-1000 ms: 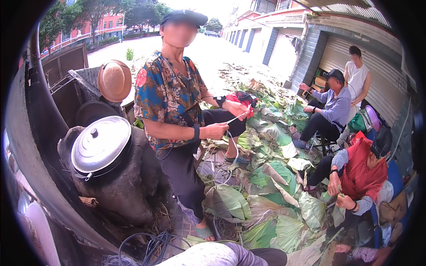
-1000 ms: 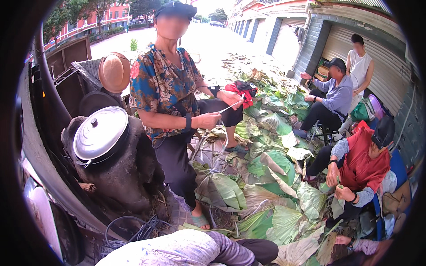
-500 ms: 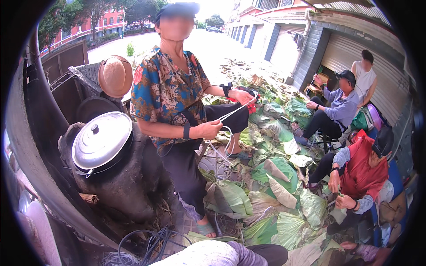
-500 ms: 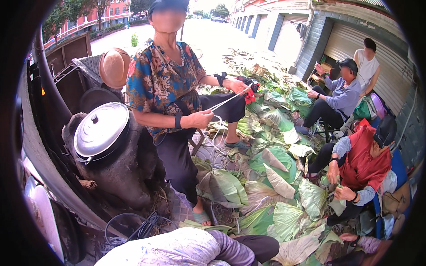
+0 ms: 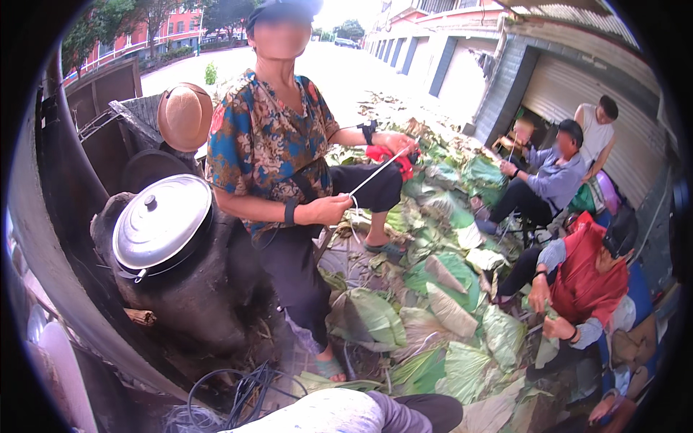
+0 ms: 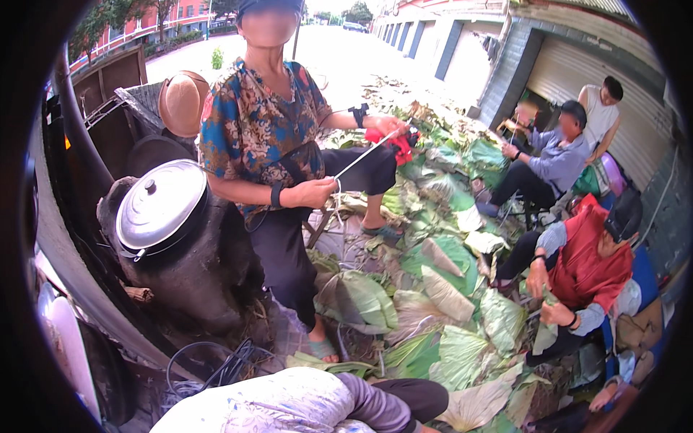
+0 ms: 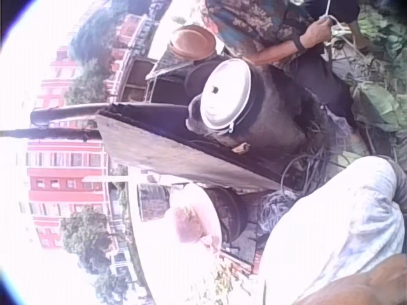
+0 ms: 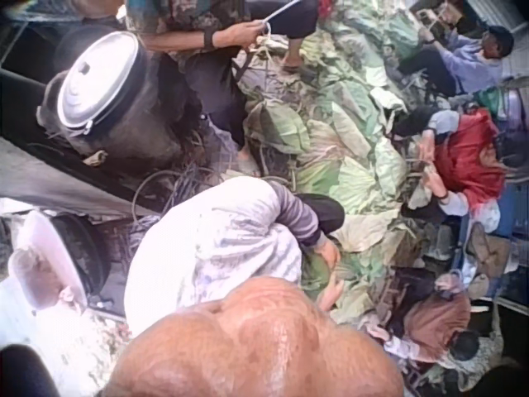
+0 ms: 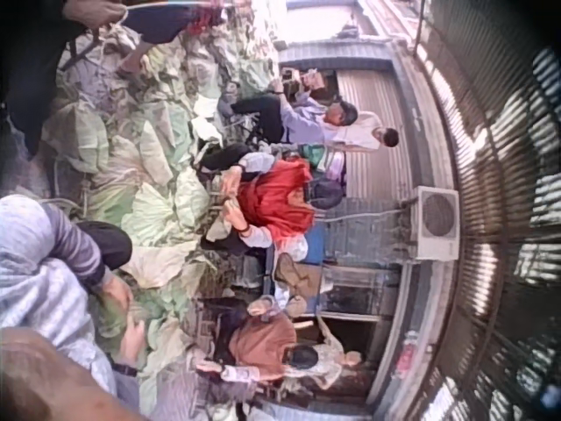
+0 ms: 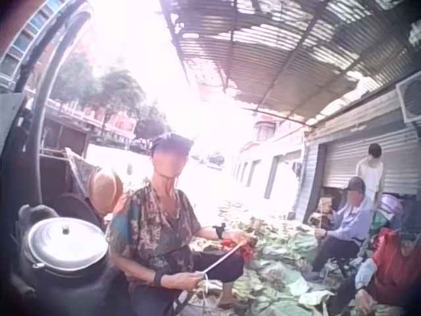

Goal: The person processes lotus leaves by hand, folding the edges of a leaf inward and then rolling it into a compact bundle, working alongside several other people doing the same task on a pile of leaves on the ground.

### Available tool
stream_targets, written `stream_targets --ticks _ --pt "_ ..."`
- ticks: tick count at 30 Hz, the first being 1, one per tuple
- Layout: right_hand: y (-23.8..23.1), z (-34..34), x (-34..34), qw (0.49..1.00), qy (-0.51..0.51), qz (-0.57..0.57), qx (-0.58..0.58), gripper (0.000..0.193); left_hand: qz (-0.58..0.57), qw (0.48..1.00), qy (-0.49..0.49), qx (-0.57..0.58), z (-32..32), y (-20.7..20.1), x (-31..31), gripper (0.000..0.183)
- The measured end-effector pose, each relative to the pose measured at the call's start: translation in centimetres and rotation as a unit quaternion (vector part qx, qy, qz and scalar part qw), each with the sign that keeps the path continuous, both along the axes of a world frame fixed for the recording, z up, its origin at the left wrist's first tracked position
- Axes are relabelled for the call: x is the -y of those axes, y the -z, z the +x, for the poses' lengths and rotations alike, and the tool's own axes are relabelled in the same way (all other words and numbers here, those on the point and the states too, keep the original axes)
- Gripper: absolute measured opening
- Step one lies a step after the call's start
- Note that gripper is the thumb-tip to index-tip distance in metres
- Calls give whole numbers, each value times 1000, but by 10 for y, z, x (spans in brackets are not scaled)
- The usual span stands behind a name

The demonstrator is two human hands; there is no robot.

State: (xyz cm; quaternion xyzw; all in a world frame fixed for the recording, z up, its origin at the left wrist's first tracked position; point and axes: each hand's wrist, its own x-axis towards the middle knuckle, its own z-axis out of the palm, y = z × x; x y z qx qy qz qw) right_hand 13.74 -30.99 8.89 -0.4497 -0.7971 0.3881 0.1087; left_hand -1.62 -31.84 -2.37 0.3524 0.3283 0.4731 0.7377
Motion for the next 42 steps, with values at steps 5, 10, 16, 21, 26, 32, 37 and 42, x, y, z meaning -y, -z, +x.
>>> stream_targets --ticks 5,10,16,21,26,32,37,42 --pt "1 10 8 999 -5 -12 33 37 97 987 -39 -120 13 11 1 17" --pt "26 16 -10 998 36 -50 4 42 158 961 -56 -219 9 -6 5 20" --pt "-15 -6 26 1000 17 -12 -11 47 249 897 -85 -354 5 -23 10 23" --pt "-19 -4 29 999 34 -21 -9 48 242 909 -89 -329 8 -28 10 23" --pt "-30 -15 40 997 62 -45 -8 47 255 911 -109 -306 11 2 -5 21" --pt "20 20 9 997 -53 39 -28 42 234 937 -85 -244 9 4 -3 19" --pt "37 28 -2 995 -80 57 -5 45 198 949 -56 -237 4 -9 4 21" --pt "57 42 -16 997 -56 45 -11 38 162 958 -24 -234 2 -23 10 21"
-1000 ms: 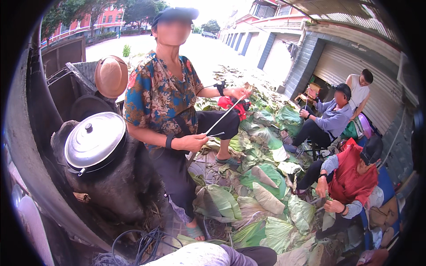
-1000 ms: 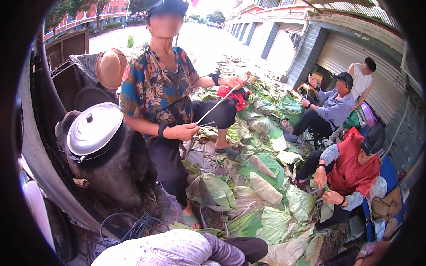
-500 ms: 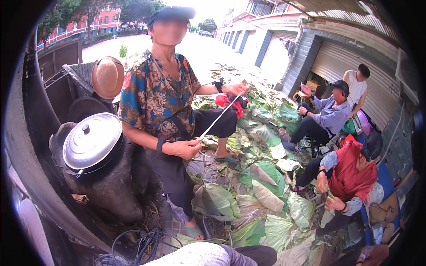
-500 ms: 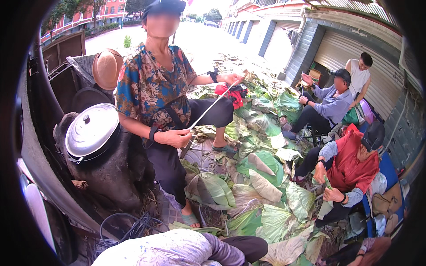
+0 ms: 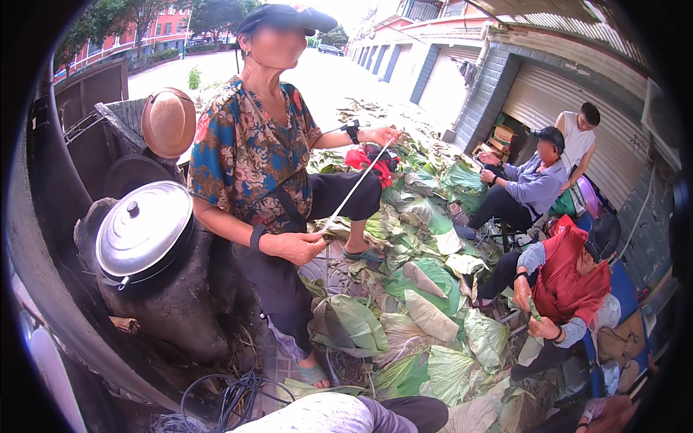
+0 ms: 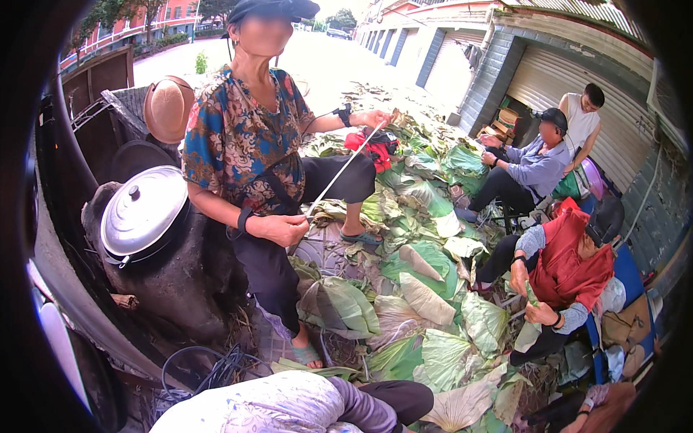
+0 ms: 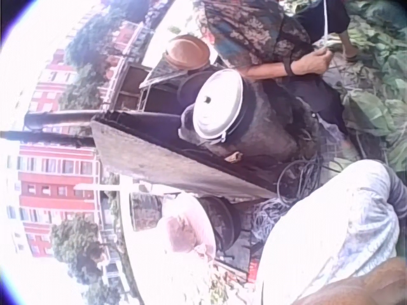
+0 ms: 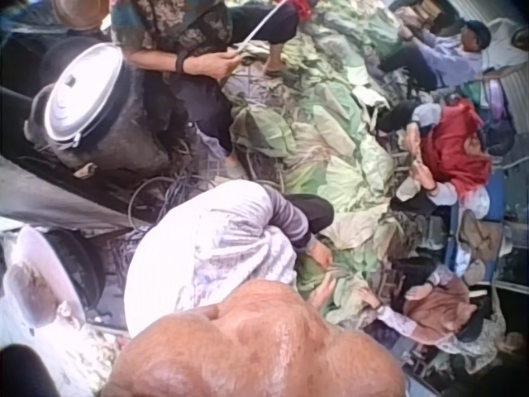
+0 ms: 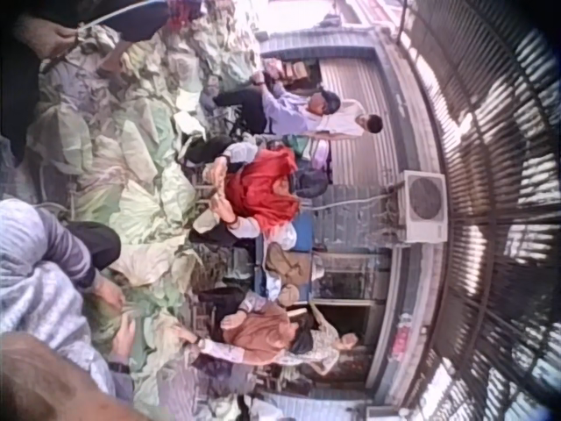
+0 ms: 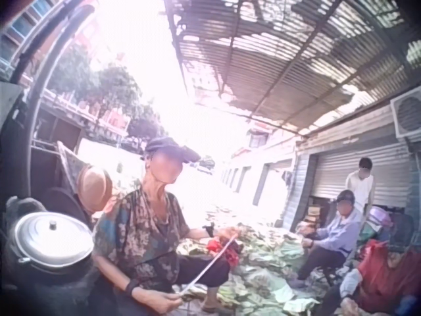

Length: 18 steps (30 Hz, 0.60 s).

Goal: The person processes lotus leaves by hand, folding the edges of a leaf inward and then rolling it into a compact bundle, working alongside several other people doing the same task on a pile of leaves on the ground.

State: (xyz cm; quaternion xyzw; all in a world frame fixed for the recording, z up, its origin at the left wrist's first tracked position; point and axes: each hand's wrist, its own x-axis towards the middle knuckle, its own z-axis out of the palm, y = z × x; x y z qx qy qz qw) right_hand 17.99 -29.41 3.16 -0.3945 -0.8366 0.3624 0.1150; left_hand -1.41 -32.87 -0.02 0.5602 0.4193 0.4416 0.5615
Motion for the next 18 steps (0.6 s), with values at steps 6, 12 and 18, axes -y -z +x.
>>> stream_targets --ticks 6,12,18 --pt "-4 -10 3 1000 2 -5 -8 34 -25 1000 0 8 3 17 -6 23" --pt "-38 -30 25 999 13 -27 -12 33 60 993 -36 -92 1 19 -13 24" --pt "-56 -34 35 999 18 -43 -24 33 282 878 -91 -377 -5 36 -26 25"
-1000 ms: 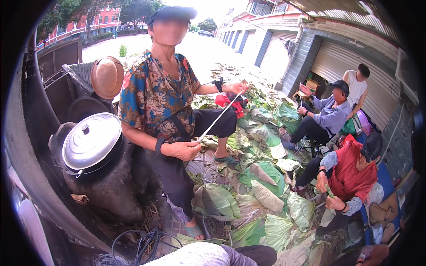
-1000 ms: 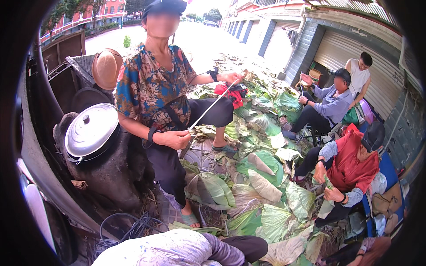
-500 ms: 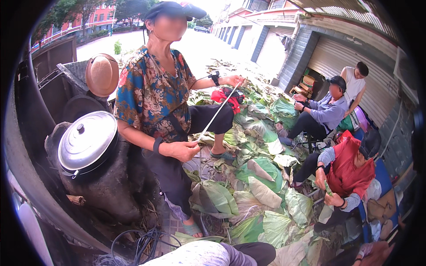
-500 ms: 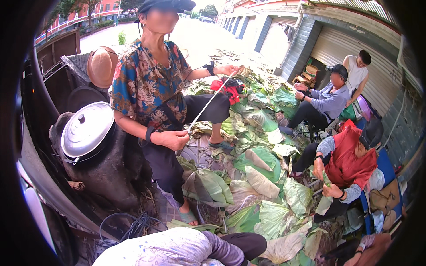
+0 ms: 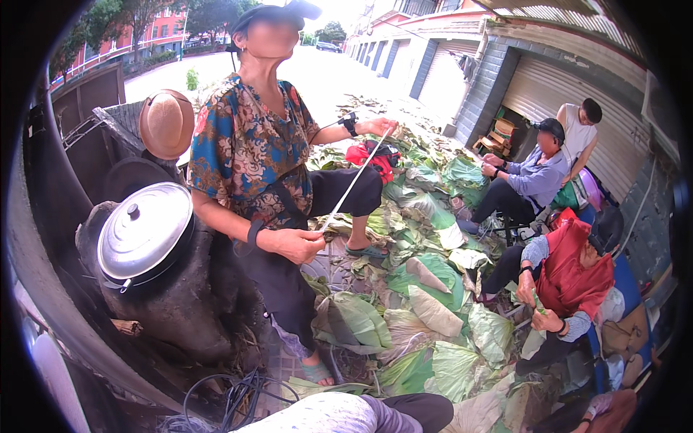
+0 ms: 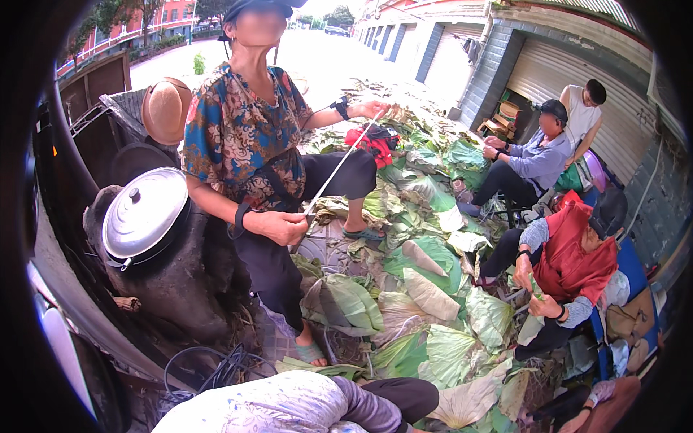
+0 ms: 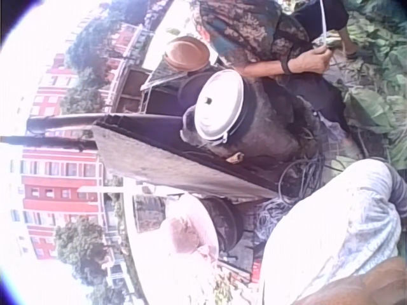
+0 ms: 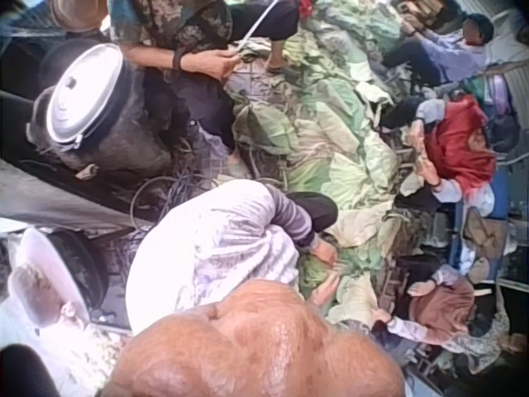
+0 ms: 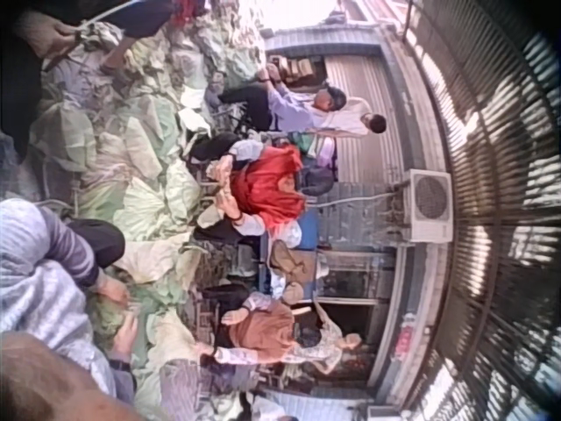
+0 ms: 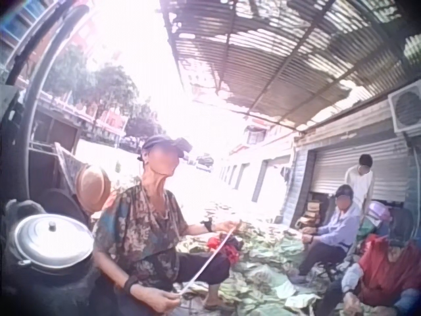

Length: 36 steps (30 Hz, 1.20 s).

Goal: The person processes lotus leaves by hand, folding the edges of a leaf inward and then rolling it into a compact bundle, working alongside several other people doing the same task on a pile of leaves on the ground.

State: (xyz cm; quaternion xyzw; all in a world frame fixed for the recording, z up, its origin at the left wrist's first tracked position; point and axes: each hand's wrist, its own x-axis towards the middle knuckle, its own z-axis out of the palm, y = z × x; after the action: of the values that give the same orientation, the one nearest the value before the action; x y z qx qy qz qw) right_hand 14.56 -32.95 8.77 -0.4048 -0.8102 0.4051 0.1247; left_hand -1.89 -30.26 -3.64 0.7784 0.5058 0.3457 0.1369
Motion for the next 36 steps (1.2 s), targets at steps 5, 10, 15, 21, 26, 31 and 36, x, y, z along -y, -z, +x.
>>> stream_targets --ticks 5,10,15,21,26,31,36 --pt "-15 -2 8 999 -6 -9 -32 33 109 984 -43 -131 -3 13 -10 26" --pt "-17 20 6 992 -32 12 -122 36 -103 988 -87 71 -2 20 -20 28" --pt "-14 40 -2 991 19 -53 -122 30 -226 936 -143 231 -3 29 -32 29" --pt "36 96 -47 852 265 -378 -248 16 -288 890 -207 286 -11 47 -47 31" --pt "-82 66 -4 833 289 -336 -331 65 -286 862 -265 324 -20 89 -67 33" --pt "-73 106 -2 800 341 -196 -454 34 -247 810 -295 442 -2 55 -48 30" --pt "-100 131 -19 751 391 -171 -504 37 -94 911 -334 -223 -6 46 -56 20"
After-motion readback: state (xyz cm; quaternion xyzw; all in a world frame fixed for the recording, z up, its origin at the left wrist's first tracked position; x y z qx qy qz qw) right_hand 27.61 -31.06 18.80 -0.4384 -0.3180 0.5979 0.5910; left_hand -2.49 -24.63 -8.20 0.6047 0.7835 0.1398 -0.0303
